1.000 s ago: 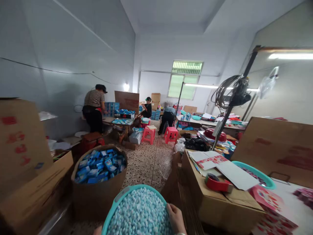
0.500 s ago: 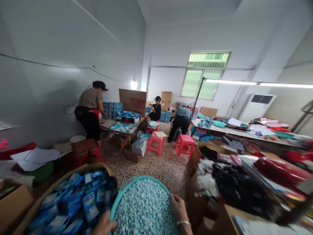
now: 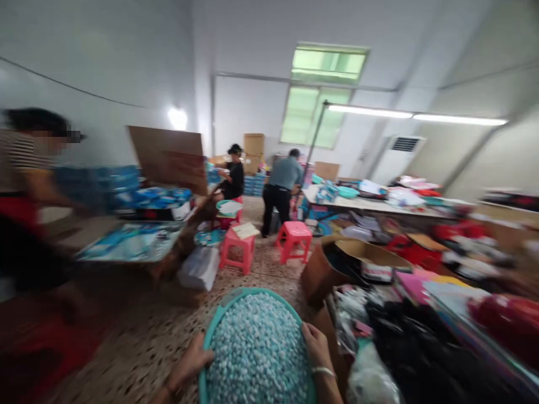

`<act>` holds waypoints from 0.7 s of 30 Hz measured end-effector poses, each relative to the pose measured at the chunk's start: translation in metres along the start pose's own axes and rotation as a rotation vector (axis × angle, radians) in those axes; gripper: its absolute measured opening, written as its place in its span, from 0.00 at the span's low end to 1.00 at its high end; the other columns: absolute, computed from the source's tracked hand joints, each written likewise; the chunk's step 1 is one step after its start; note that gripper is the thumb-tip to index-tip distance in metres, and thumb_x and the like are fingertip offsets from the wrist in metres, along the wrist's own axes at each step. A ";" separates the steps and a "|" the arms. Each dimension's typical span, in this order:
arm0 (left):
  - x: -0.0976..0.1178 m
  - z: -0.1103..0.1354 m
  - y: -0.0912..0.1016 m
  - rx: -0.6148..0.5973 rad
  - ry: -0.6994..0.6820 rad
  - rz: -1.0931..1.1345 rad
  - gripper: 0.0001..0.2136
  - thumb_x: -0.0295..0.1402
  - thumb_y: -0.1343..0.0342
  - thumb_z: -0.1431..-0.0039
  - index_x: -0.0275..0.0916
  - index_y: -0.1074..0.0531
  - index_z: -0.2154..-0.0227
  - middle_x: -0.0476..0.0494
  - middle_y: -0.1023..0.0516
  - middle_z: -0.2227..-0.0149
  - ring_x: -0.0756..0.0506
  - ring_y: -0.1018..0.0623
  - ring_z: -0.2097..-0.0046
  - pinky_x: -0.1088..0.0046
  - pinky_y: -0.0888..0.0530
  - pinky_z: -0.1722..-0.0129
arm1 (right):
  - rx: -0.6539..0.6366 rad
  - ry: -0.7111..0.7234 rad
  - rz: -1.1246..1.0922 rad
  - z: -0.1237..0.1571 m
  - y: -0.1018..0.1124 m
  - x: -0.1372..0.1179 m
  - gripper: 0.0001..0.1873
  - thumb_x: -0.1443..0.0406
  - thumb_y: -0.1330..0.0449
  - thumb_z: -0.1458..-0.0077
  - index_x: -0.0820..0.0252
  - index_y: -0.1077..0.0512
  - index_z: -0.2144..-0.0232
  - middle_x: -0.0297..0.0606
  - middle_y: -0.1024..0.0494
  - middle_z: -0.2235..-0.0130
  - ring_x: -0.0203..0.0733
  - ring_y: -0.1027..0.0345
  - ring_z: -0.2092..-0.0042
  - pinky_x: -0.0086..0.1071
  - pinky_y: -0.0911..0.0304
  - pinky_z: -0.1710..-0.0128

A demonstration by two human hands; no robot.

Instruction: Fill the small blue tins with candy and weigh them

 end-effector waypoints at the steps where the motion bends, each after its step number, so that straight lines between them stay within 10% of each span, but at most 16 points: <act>1: 0.014 -0.042 -0.007 -0.027 -0.025 -0.018 0.16 0.34 0.45 0.63 0.36 0.27 0.67 0.45 0.24 0.65 0.39 0.28 0.57 0.65 0.29 0.54 | 0.041 0.005 0.001 -0.035 0.002 -0.006 0.24 0.45 0.42 0.68 0.61 0.31 0.87 0.36 0.33 0.81 0.44 0.39 0.72 0.36 0.43 0.69; 10: 0.154 -0.378 -0.087 -0.114 -0.102 -0.060 0.11 0.39 0.50 0.65 0.39 0.34 0.77 0.48 0.32 0.77 0.43 0.32 0.69 0.68 0.31 0.67 | 0.242 0.053 -0.011 -0.356 0.040 -0.043 0.20 0.50 0.45 0.60 0.60 0.37 0.88 0.29 0.42 0.82 0.35 0.50 0.73 0.31 0.51 0.73; 21: 0.337 -0.701 -0.234 -0.485 -0.208 -0.094 0.13 0.34 0.53 0.68 0.37 0.36 0.74 0.53 0.40 0.77 0.49 0.40 0.71 0.74 0.41 0.72 | 0.538 -0.061 -0.047 -0.622 0.132 -0.026 0.25 0.45 0.40 0.64 0.64 0.26 0.83 0.37 0.27 0.78 0.45 0.35 0.67 0.34 0.39 0.65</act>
Point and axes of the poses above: each hand's wrist, its own z-axis away from the middle knuckle, its own y-axis out of the back of the hand, x = y × z, the point moved 9 cm from there along -z, towards the middle knuckle
